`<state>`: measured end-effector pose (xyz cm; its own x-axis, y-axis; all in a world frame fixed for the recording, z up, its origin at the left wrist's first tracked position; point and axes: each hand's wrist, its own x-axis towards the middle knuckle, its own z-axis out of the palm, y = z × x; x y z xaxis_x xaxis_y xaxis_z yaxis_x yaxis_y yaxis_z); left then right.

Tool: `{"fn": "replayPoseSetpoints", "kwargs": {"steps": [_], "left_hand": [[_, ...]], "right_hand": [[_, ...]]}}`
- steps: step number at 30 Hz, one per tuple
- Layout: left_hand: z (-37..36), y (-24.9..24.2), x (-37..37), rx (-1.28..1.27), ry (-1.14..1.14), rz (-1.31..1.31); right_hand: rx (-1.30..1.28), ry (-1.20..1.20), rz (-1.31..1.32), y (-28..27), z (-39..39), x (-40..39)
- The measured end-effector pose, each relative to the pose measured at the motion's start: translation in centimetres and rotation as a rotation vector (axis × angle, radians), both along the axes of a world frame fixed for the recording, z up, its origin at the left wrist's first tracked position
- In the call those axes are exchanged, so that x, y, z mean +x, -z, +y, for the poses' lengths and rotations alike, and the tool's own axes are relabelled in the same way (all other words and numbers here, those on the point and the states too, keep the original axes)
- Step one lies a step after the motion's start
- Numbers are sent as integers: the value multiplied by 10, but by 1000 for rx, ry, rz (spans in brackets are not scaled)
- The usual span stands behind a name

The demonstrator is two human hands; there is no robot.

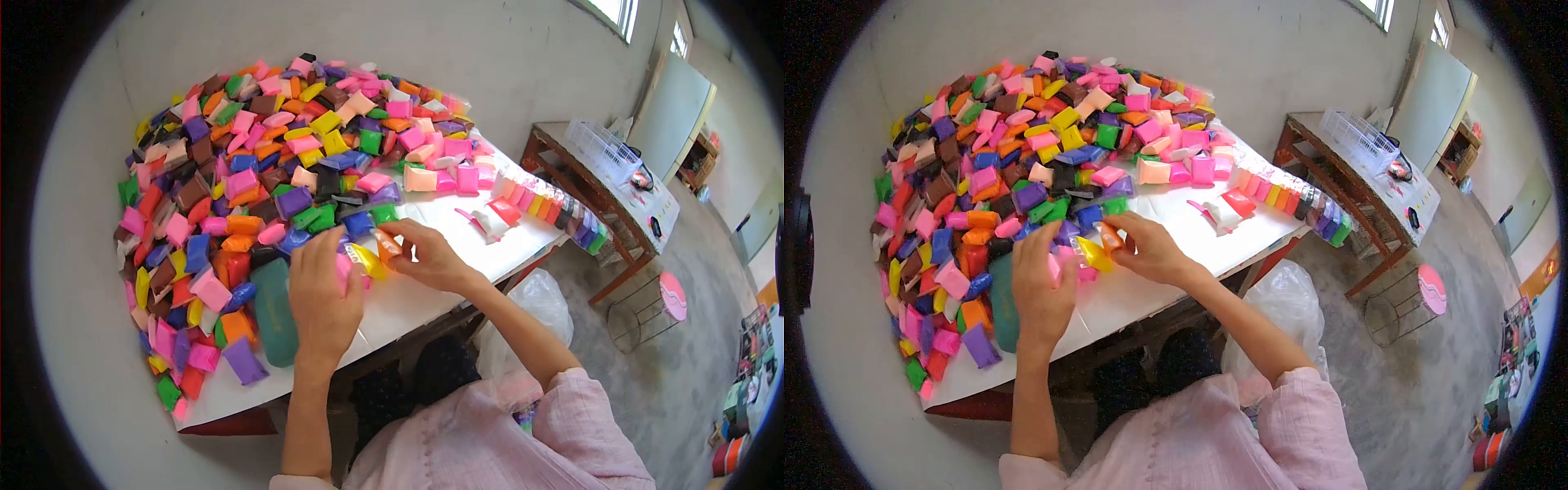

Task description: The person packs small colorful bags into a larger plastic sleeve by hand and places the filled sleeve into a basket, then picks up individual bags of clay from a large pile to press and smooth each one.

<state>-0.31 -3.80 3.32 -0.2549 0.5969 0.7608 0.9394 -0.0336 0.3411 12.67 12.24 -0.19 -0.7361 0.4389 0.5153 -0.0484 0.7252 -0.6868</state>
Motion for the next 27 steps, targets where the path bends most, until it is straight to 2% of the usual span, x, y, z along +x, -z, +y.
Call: {"fn": "replayPoseSetpoints", "kwargs": {"steps": [2, 5, 8, 15, 19, 23, 27], "left_hand": [[6, -3, -1, -74, -7, 153], [17, 16, -12, -268, -1, 249], [21, 23, -14, -380, 7, 156], [24, 26, -8, -408, -66, 159], [19, 22, -2, -393, -115, 259], [11, 17, 7, -314, -75, 290], [7, 25, 21, -176, 57, 309]], "right_hand": [[10, 6, -14, 7, -2, -6], [65, 33, -36, 12, -1, -10], [90, 40, -45, 15, 0, -9], [201, 90, -5, 28, -3, -11], [182, 114, -94, 23, -5, -9], [190, 128, -21, 30, -1, -11], [118, 100, -111, 27, 0, -7]]}}
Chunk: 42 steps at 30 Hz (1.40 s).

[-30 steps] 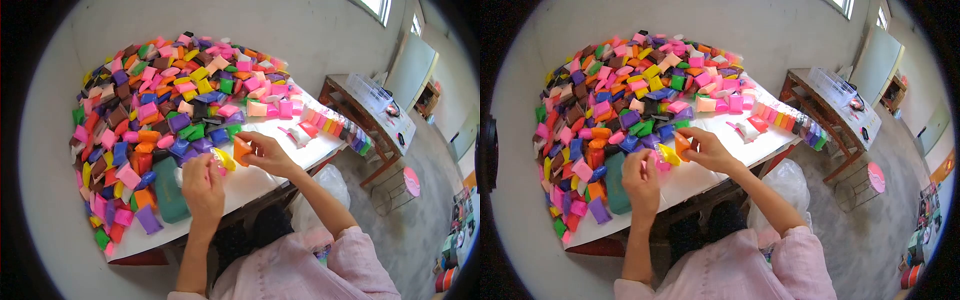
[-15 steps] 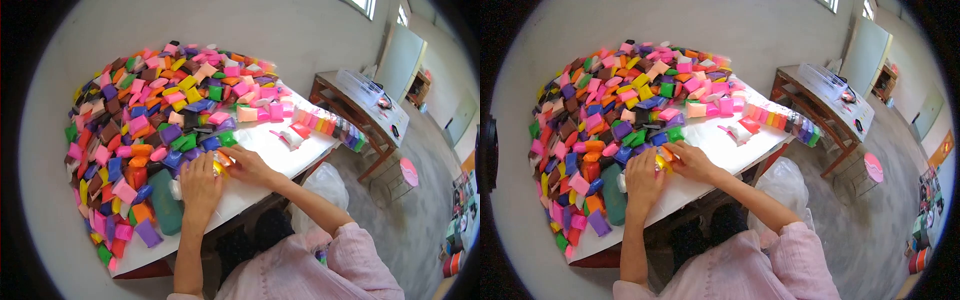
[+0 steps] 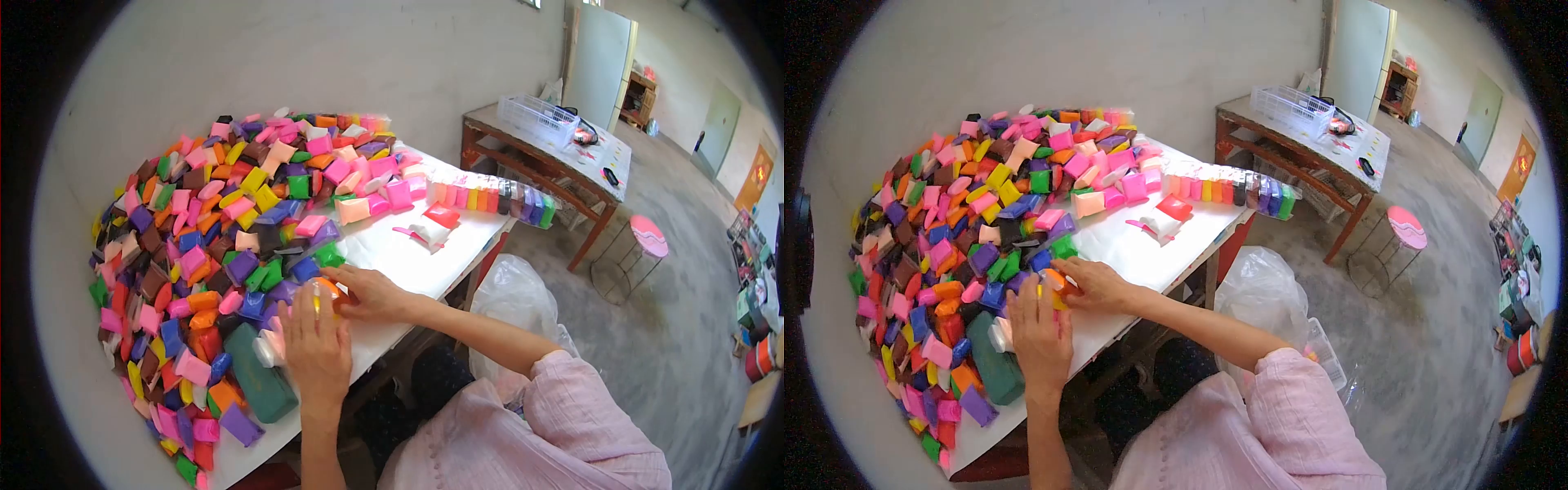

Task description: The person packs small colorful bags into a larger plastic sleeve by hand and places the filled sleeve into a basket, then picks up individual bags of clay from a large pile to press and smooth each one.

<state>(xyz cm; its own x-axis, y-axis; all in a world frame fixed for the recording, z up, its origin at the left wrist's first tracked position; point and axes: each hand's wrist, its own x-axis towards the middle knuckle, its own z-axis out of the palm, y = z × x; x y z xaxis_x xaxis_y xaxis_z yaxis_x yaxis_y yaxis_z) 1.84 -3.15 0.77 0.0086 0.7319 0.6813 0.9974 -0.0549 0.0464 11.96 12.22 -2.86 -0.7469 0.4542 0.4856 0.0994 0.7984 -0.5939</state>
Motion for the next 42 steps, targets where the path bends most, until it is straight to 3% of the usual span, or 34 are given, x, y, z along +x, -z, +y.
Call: {"fn": "replayPoseSetpoints", "kwargs": {"steps": [5, 11, 17, 21, 31, 36, 39, 42], "left_hand": [[1, 12, 16, 104, 212, -9], [14, 11, 17, 127, 313, -32], [26, 31, 12, 15, 386, -274], [29, 28, 14, -44, 368, -260], [29, 26, 17, -108, 323, -225], [30, 28, 19, -139, 306, -232], [32, 30, 18, -142, 302, -239], [32, 31, 18, -135, 302, -240]], "right_hand": [[49, -19, -12, 6, 6, 1], [70, -24, 100, 12, 4, 14], [-164, 4, 64, 0, -8, 56], [-251, 63, 58, -15, 7, 64], [161, 403, -95, -51, 104, -13], [265, 566, -8, -65, 157, -63], [642, 579, -81, -61, 182, -92], [783, 484, -173, -36, 216, -113]]}}
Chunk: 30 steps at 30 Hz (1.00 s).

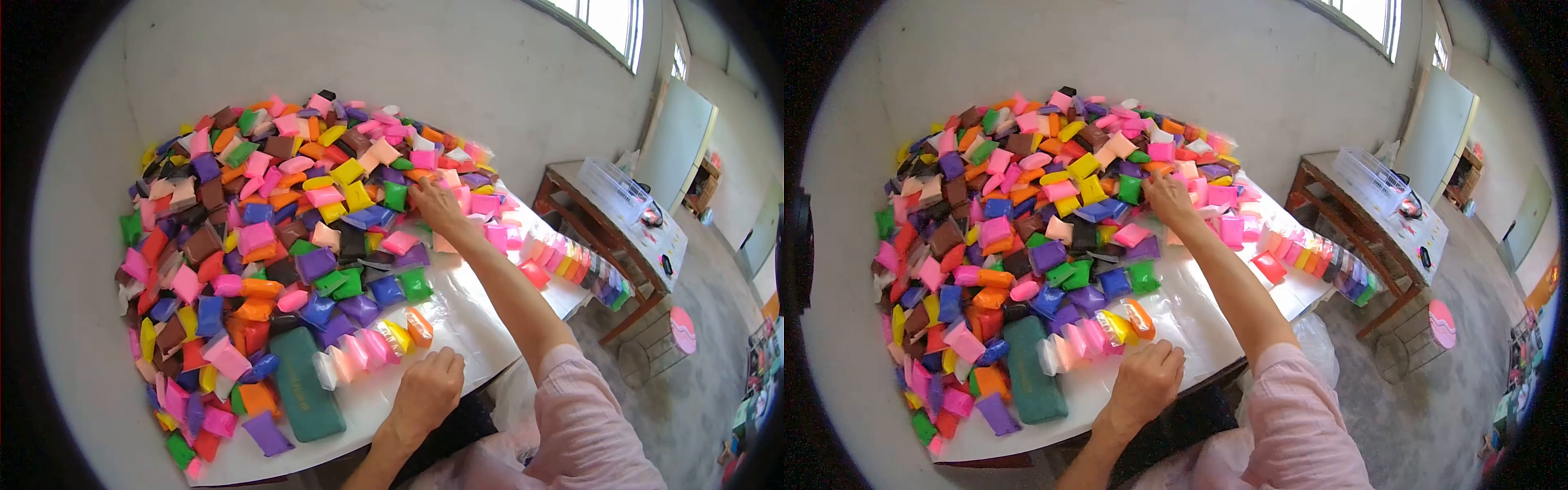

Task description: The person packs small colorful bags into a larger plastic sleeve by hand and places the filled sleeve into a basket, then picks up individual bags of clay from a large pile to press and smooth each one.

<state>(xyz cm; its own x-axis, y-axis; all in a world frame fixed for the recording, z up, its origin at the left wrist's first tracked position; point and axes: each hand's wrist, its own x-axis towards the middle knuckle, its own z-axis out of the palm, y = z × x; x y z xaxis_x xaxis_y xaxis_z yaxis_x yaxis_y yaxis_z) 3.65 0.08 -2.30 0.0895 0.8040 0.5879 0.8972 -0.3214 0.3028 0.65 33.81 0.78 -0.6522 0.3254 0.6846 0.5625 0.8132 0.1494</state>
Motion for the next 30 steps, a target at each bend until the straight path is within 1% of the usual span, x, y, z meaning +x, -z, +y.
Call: {"fn": "replayPoseSetpoints", "kwargs": {"steps": [1, 4, 7, 9, 11, 13, 15, 16, 17, 19, 22, 25, 26, 29, 30], "left_hand": [[0, 1, 0, 1, 3, -9], [-1, 0, -1, 18, -16, 9], [-1, 2, -1, 35, -9, -15], [-2, 1, -1, 63, 1, -29], [-1, 4, 0, 85, 11, -34], [-1, 3, 0, 123, 31, -43], [-4, 0, 0, 99, 32, -60], [-5, 0, 1, 81, 27, -61], [-7, 0, 2, 60, 24, -61], [-12, -1, 8, -21, -52, -160], [-14, -5, 22, -66, -210, -196], [-6, -9, 31, -167, -287, -188], [-4, -8, 32, -179, -290, -171], [3, -3, 34, -172, -294, -146], [4, 1, 34, -145, -292, -150]], "right_hand": [[16, 6, -48, 1, 4, -4], [282, -65, -111, -12, 10, 5], [63, -15, 28, -38, -32, 36], [-151, -114, 232, -54, -71, 75], [-672, -199, 100, -69, -111, 128], [-1000, -168, 104, -63, -150, 164], [-1277, -164, 19, -40, -165, 186], [-1303, -197, -17, -23, -165, 192], [-1194, -138, -111, -14, -169, 194], [-981, -206, -33, 24, -160, 196], [-1008, -175, 4, 13, -172, 195], [-905, -122, 82, 10, -187, 195], [-734, -202, 188, 25, -185, 198], [-540, -87, 299, 28, -211, 214], [-506, -63, 270, 28, -221, 222]]}}
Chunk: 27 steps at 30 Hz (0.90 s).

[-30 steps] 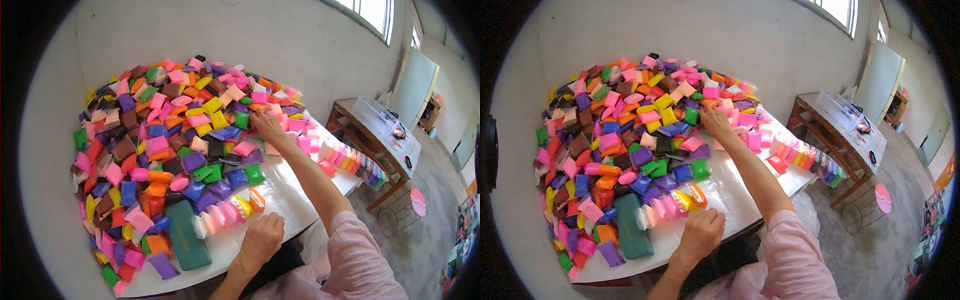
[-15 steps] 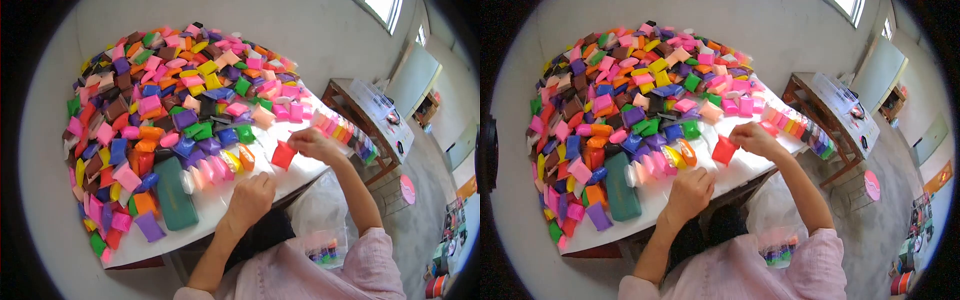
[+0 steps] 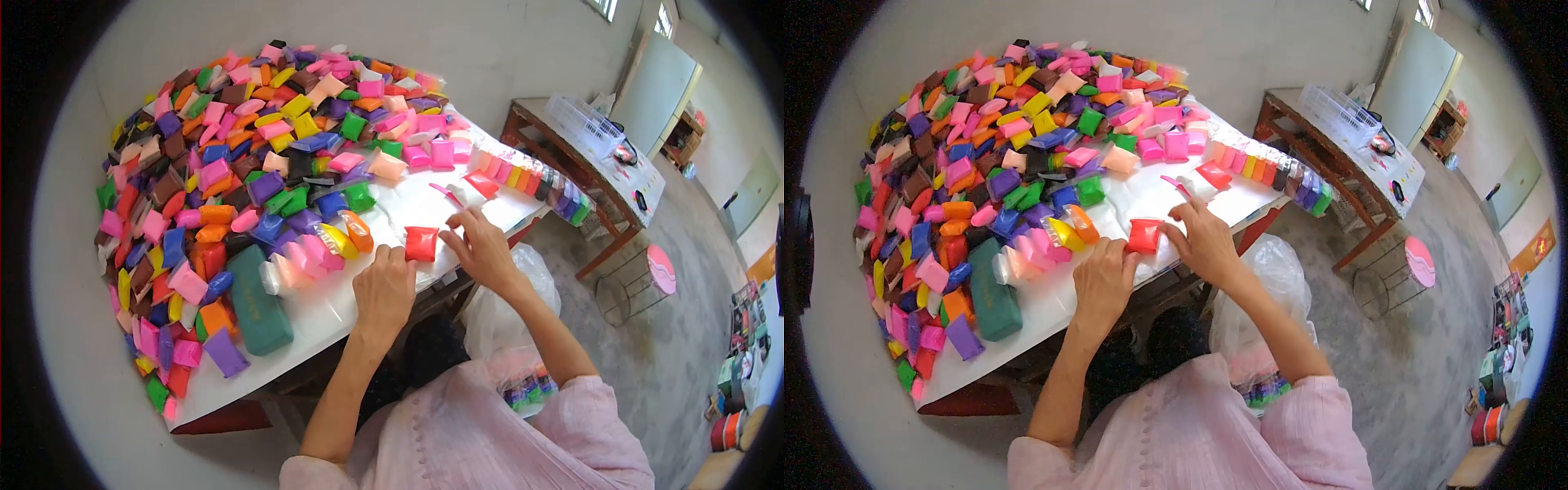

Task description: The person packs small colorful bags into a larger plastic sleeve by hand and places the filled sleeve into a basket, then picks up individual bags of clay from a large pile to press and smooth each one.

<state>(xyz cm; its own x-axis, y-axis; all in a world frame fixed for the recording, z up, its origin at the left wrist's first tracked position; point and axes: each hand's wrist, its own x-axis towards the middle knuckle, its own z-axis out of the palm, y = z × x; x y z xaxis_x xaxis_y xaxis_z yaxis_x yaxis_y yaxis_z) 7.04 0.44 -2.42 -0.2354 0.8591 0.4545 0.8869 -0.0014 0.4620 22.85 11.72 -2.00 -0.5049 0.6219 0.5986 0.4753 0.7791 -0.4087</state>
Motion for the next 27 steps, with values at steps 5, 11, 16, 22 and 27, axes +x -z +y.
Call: {"fn": "replayPoseSetpoints", "kwargs": {"steps": [5, 11, 16, 22, 27], "left_hand": [[4, 4, 3, 60, -3, 19], [10, 8, -1, 62, 43, 68], [7, 2, -1, 108, 62, -37], [5, -1, -2, 96, 73, -128], [4, 6, -2, 236, 110, -45]], "right_hand": [[171, -101, -112, 3, -26, -2], [280, -128, -125, 14, -12, -7], [315, -172, -105, 13, -12, -9], [250, -201, -44, 16, -11, -10], [63, -196, -21, 8, -11, -8]]}}
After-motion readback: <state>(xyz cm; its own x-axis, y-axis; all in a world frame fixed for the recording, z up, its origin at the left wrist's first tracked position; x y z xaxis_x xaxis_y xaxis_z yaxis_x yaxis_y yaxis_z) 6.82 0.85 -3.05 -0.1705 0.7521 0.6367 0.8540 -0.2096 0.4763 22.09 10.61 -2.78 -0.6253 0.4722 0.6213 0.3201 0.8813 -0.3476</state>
